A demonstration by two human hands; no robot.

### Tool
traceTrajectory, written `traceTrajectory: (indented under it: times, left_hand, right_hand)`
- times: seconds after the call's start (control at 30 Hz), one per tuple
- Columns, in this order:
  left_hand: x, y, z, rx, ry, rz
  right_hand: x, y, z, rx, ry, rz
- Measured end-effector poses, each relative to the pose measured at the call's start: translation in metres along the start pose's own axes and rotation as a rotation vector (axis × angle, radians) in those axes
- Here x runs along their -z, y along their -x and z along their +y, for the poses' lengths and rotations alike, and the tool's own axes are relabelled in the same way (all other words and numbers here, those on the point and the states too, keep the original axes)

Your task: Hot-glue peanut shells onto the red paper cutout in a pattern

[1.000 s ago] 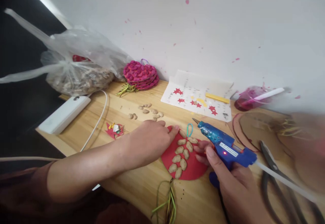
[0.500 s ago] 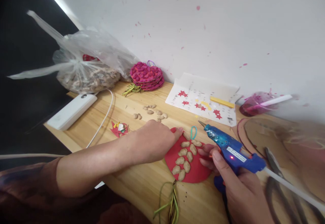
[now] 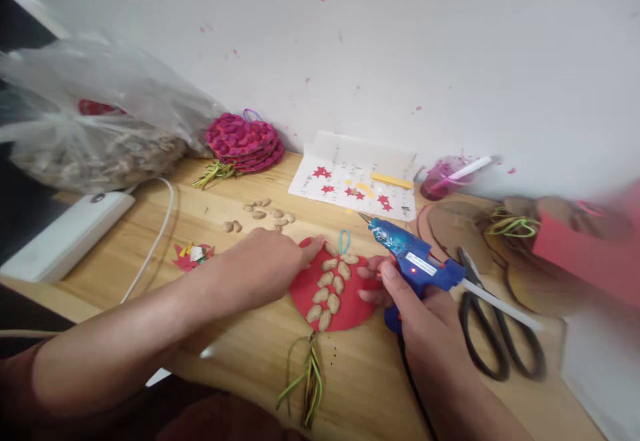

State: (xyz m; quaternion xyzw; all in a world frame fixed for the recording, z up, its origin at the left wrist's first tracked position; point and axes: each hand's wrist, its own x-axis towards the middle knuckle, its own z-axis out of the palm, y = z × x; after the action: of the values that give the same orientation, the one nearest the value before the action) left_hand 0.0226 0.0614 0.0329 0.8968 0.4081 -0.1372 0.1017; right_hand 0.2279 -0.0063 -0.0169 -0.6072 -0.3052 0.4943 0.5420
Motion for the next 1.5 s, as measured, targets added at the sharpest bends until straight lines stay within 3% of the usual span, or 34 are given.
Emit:
traceTrajectory:
  times: [0.37,0.8,1.0,1.5]
  left_hand:
    - [-0.014,-0.005,-0.008,-0.021,-0.068,0.003]
    - [0.000,-0.006,0.002,0.022,-0.106,-0.107]
    - [0.000,-0.006,0.002,-0.010,-0.060,-0.090]
    - [-0.010,-0.007,-0.005,-0.043,0.050,0.009]
  right_hand:
    - [0.003,0.001,0.002,-0.070,-0.020,-0.049]
    - [-0.002,0.007,-0.006,-0.051,-0.127,-0.065]
    - [-0.002,0.011,-0.002,-0.135,-0.118,-0.027]
    - [0.000,0.003,0.004,-0.151,-0.058,-0.008]
